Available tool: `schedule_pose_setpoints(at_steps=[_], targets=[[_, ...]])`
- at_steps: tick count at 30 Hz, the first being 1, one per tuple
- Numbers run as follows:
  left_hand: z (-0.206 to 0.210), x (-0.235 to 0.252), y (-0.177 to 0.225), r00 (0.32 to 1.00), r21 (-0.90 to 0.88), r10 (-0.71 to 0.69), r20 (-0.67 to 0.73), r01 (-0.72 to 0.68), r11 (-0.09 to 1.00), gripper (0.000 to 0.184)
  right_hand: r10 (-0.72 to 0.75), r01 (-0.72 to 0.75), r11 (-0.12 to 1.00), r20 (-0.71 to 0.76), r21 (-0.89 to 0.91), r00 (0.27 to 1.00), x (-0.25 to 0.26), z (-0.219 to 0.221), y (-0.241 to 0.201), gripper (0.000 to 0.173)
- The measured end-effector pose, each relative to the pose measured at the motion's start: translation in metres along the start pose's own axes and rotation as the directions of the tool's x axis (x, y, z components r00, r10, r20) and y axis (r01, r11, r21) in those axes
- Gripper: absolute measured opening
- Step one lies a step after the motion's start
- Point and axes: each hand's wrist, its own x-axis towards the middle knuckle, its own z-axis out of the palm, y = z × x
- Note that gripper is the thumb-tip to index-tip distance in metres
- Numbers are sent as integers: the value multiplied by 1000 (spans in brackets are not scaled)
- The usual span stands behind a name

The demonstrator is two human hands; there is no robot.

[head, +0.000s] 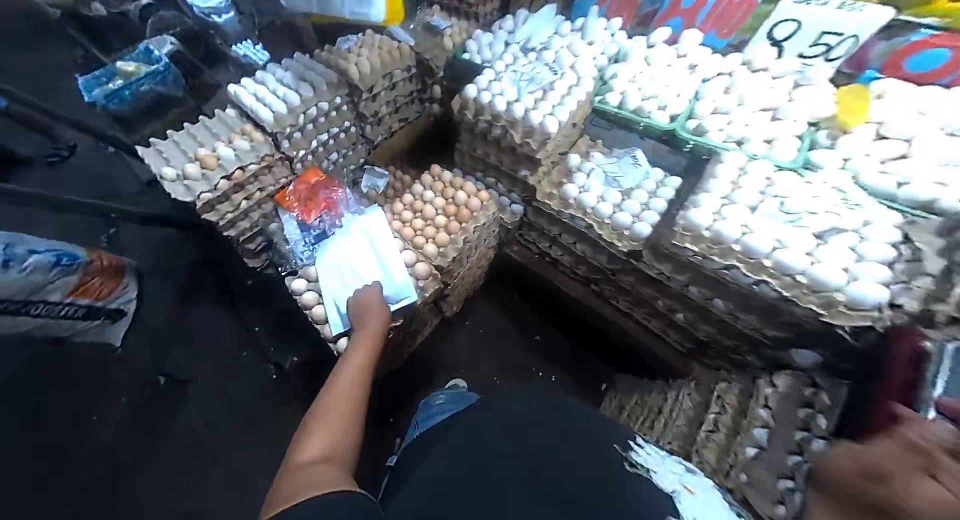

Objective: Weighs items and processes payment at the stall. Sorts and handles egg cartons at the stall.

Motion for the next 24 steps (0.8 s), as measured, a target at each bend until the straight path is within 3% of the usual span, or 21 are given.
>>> schedule_pose_setpoints(at_steps=[2, 3, 4, 6, 7, 8, 9, 10, 12, 14, 16, 18, 19, 21, 24], targets=[[-12, 6, 1, 989, -150, 112, -96, -126, 981, 31, 60, -116, 982, 335, 150, 940, 3, 64, -36, 34], [-13, 7, 3, 970, -193, 175, -170, -207, 959, 31, 119, -244, 955, 537, 168, 835, 0, 98, -59, 38], [-9, 5, 5, 938, -218, 240, -251, -296, 930, 30, 164, -373, 918, 726, 135, 668, -8, 131, -80, 40], [6, 0, 8, 858, -236, 351, -376, -455, 858, 27, 128, -570, 821, 960, 39, 250, -31, 197, -117, 38], [17, -3, 9, 801, -232, 401, -444, -535, 813, 24, 59, -648, 761, 997, -15, 47, -46, 227, -136, 41], [25, -5, 9, 755, -232, 444, -483, -599, 766, 22, -20, -715, 697, 994, -65, -109, -63, 253, -155, 45], [32, -6, 8, 715, -234, 487, -502, -654, 719, 20, -75, -773, 623, 975, -117, -208, -80, 276, -174, 48], [40, -5, 5, 665, -223, 527, -530, -709, 669, 18, -84, -815, 555, 964, -165, -253, -96, 293, -192, 47], [54, 3, -7, 577, -197, 584, -571, -787, 585, 17, 57, -833, 514, 977, -205, -205, -113, 317, -222, 40], [61, 21, -26, 569, -184, 546, -615, -777, 602, 24, 227, -775, 584, 965, -240, -129, -110, 330, -231, 40], [49, 40, -46, 727, -237, 439, -529, -623, 746, 34, 286, -718, 649, 955, -252, -76, -100, 334, -222, 40], [24, 68, -55, 891, -194, 336, -304, -404, 894, 51, 298, -677, 690, 953, -255, -55, -93, 331, -204, 39], [18, 85, -56, 932, -152, 298, -205, -331, 931, 64, 301, -657, 708, 952, -260, -52, -92, 328, -196, 38], [21, 117, -58, 955, -83, 274, -111, -284, 955, 86, 312, -611, 746, 950, -265, -31, -89, 322, -187, 38], [30, 137, -59, 954, -39, 285, -93, -289, 957, 98, 346, -528, 806, 937, -269, 52, -70, 310, -175, 38]])
